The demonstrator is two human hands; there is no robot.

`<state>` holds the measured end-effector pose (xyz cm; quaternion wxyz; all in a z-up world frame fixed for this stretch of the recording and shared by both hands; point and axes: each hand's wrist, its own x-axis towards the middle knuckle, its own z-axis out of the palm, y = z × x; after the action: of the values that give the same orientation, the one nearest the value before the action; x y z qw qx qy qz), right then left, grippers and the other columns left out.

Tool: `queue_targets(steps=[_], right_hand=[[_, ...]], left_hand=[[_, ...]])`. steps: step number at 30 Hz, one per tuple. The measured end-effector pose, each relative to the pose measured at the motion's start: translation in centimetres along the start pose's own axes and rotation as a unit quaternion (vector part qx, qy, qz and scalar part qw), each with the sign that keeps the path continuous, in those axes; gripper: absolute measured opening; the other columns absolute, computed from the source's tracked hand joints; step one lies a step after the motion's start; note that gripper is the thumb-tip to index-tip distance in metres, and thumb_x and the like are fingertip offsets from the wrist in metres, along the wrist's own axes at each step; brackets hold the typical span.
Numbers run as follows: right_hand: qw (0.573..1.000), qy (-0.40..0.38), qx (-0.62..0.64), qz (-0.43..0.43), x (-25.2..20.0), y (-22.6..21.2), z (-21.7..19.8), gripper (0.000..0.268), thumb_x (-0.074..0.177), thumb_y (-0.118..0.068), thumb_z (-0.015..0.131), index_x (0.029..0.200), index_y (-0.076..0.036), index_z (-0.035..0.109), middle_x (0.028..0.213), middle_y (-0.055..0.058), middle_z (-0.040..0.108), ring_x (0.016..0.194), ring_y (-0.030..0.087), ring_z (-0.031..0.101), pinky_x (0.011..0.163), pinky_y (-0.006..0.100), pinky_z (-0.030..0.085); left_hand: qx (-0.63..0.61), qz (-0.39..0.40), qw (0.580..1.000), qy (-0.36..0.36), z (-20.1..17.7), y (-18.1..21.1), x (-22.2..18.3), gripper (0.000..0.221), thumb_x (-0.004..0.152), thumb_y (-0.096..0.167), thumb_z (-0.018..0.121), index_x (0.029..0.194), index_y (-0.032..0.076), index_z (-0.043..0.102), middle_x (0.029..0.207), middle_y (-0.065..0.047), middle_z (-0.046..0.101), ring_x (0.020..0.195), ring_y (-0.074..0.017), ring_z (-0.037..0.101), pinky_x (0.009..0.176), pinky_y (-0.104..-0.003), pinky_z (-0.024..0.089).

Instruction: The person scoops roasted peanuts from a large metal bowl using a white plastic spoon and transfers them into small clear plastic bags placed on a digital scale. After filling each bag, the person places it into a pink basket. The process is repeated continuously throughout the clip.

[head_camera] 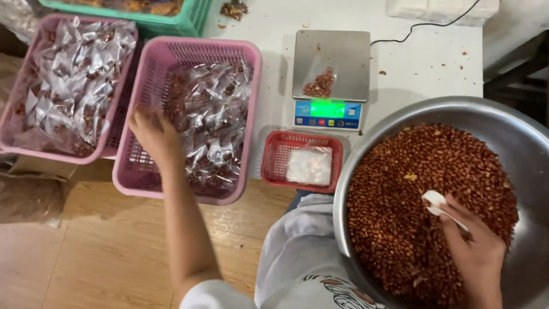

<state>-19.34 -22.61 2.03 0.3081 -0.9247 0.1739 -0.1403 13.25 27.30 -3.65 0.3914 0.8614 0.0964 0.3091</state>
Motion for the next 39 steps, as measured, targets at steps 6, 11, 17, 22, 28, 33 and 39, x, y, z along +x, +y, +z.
queue_targets(steps=[6, 11, 17, 22, 28, 33, 39], right_hand=[[0.992, -0.007, 0.072, -0.101, 2.4, 0.3, 0.9, 0.025, 0.096, 0.003, 0.066, 0.12, 0.0, 0.073, 0.136, 0.019, 0.069, 0.12, 0.023, 0.069, 0.109, 0.035, 0.053], [0.992, -0.04, 0.001, -0.118, 5.5, 0.2, 2.3, 0.032, 0.092, -0.009, 0.068, 0.123, -0.012, 0.076, 0.139, 0.003, 0.068, 0.123, 0.013, 0.067, 0.098, 0.029, 0.056], [0.971, -0.057, -0.103, -0.21, 7.5, 2.7, 5.5, 0.034, 0.089, -0.017, 0.07, 0.12, -0.027, 0.077, 0.142, -0.015, 0.067, 0.12, 0.001, 0.066, 0.096, 0.027, 0.054], [0.97, -0.197, -0.143, -0.009, 8.4, 1.3, 4.1, 0.033, 0.094, -0.029, 0.066, 0.122, -0.038, 0.08, 0.148, -0.023, 0.064, 0.124, 0.001, 0.065, 0.1, 0.032, 0.055], [0.843, -0.534, -0.068, 0.014, 16.5, 18.6, 9.6, 0.095, 0.077, -0.021, 0.096, 0.153, -0.041, 0.042, 0.175, -0.024, 0.0, 0.164, 0.009, 0.001, 0.137, 0.055, 0.013], [0.901, -0.428, 0.063, 0.024, 13.8, 13.7, 7.7, 0.065, 0.081, -0.004, 0.075, 0.143, -0.018, 0.063, 0.169, -0.012, 0.038, 0.147, 0.015, 0.049, 0.13, 0.044, 0.04], [0.794, -0.334, 0.11, 0.496, 13.6, -5.1, 6.3, 0.045, 0.119, -0.013, 0.042, 0.163, -0.018, 0.031, 0.166, 0.01, 0.028, 0.154, 0.035, 0.026, 0.134, 0.062, 0.02]], left_hand=[[0.072, -0.119, 0.961, -0.237, 1.6, -7.5, -0.8, 0.028, 0.097, 0.011, 0.047, 0.117, -0.001, 0.032, 0.119, -0.041, 0.054, 0.104, -0.059, 0.055, 0.086, -0.066, 0.04], [0.026, 0.138, 0.973, -0.182, 7.4, -5.1, -7.5, 0.044, 0.084, -0.001, 0.05, 0.128, -0.004, 0.055, 0.116, -0.024, 0.061, 0.107, -0.0408, 0.058, 0.094, -0.05, 0.046], [0.008, 0.023, 0.888, -0.459, -2.6, 5.0, -20.0, 0.038, 0.098, 0.046, 0.045, 0.076, 0.017, 0.057, 0.064, 0.002, 0.057, 0.056, -0.0175, 0.054, 0.049, -0.043, 0.038], [0.106, -0.287, 0.789, -0.533, -2.7, -5.3, -30.0, 0.079, 0.084, 0.084, 0.045, 0.124, 0.019, 0.065, 0.122, -0.011, 0.072, 0.117, -0.0335, 0.067, 0.098, -0.044, 0.05], [0.118, -0.158, 0.686, -0.701, 2.6, -7.5, -38.3, 0.067, 0.098, 0.057, 0.032, 0.16, 0.032, 0.03, 0.159, -0.023, 0.034, 0.147, -0.0478, 0.029, 0.118, -0.058, 0.026], [0.103, -0.308, 0.714, -0.62, 10.9, -0.8, -35.2, 0.082, 0.09, 0.058, 0.047, 0.161, 0.026, 0.02, 0.161, -0.021, 0.026, 0.146, -0.0439, 0.031, 0.113, -0.07, 0.025], [0.079, -0.167, 0.754, -0.63, 13.4, -4.9, -37.8, 0.091, 0.089, 0.062, 0.045, 0.164, 0.024, 0.011, 0.158, -0.028, 0.027, 0.142, -0.053, 0.033, 0.114, -0.064, 0.029]])
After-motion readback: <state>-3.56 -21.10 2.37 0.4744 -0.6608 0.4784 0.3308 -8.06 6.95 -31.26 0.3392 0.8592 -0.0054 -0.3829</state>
